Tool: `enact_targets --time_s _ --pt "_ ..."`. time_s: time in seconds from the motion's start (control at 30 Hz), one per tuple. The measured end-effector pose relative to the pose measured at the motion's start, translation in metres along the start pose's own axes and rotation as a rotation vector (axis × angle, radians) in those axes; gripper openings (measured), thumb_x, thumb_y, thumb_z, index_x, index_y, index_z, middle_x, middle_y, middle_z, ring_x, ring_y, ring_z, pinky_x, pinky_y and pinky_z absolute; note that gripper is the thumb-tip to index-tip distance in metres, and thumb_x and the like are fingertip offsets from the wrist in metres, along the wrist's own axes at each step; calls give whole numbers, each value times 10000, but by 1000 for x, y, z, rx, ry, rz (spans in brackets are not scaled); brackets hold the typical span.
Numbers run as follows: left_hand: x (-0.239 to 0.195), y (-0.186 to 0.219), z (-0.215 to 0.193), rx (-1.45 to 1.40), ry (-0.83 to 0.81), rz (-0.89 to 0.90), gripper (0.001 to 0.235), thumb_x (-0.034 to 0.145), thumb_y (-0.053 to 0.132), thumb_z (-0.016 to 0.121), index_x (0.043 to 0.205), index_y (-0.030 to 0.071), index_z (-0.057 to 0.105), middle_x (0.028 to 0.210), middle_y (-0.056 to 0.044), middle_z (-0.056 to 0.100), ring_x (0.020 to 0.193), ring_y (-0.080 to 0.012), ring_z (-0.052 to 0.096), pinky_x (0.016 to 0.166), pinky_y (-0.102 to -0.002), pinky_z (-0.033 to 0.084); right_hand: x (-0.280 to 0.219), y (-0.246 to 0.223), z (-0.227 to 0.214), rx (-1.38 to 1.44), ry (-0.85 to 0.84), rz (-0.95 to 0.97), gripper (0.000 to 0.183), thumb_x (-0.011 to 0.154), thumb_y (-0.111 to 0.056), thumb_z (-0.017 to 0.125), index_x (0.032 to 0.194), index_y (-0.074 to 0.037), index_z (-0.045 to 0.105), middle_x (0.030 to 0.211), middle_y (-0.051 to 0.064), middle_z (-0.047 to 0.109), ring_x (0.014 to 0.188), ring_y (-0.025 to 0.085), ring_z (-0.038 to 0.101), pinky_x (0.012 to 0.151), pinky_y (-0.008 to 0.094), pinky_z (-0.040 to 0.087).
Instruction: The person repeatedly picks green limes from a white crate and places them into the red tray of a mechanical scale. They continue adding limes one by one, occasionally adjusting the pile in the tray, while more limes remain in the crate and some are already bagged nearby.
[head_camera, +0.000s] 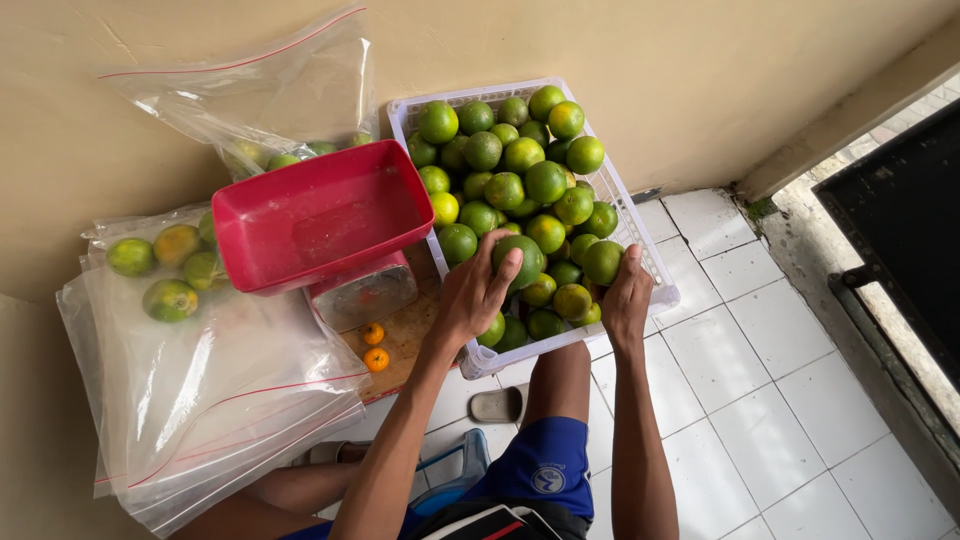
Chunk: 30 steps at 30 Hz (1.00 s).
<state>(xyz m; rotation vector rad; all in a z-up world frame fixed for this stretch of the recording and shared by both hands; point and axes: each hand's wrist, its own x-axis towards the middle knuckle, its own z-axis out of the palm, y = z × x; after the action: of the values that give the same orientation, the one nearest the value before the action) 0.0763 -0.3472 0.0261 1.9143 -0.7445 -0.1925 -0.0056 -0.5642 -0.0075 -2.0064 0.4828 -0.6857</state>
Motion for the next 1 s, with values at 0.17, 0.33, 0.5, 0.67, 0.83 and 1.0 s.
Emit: enact_targets --time_s 0.17,0.33,0.5,0.67,0.83,1.0 --pt "3 3 -1 -57 1 89 695 1054 632 382 1537 132 377 1243 -311 619 1043 -496 690 860 -643 552 -4 -7 1 -69 124 -45 605 1159 -470 294 880 -80 665 557 63 609 549 220 604 666 402 492" --pt "6 -1 -1 -32 -20 143 677 1029 500 567 1534 102 354 1347 -307 538 1081 -475 684 852 -627 576 -1 -13 2 -94 112 -37 420 1128 -379 469 1296 2 528 707 131 669 629 259 630 676 420 473" --pt "5 -5 2 -138 4 100 663 988 356 689 1494 115 333 1308 -344 523 860 -437 752 761 -545 651 -5 -16 2 -99 110 -26 533 1080 -454 564 1361 -13 463 826 171 700 709 260 681 702 435 490" --pt "3 -3 -1 -103 84 182 763 876 108 771 1539 105 392 1380 -265 402 1231 -573 542 890 -561 636 -2 3 2 -206 119 -28 632 814 -327 835 1206 -188 360 1174 129 694 1031 305 709 731 402 533" --pt "6 -15 6 -57 71 159 662 902 250 790 1472 163 466 1388 -185 425 1280 -516 540 938 -581 592 -1 -13 2 -172 112 -55 625 795 -167 793 1231 -170 345 1356 177 636 1093 384 674 694 396 542" --pt "-2 -2 4 -86 49 109 762 982 564 636 1480 59 357 1269 -329 563 1092 -524 664 834 -640 603 -3 -17 0 -144 80 -136 654 805 -55 745 1396 -129 474 1378 166 595 1203 427 616 697 378 587"
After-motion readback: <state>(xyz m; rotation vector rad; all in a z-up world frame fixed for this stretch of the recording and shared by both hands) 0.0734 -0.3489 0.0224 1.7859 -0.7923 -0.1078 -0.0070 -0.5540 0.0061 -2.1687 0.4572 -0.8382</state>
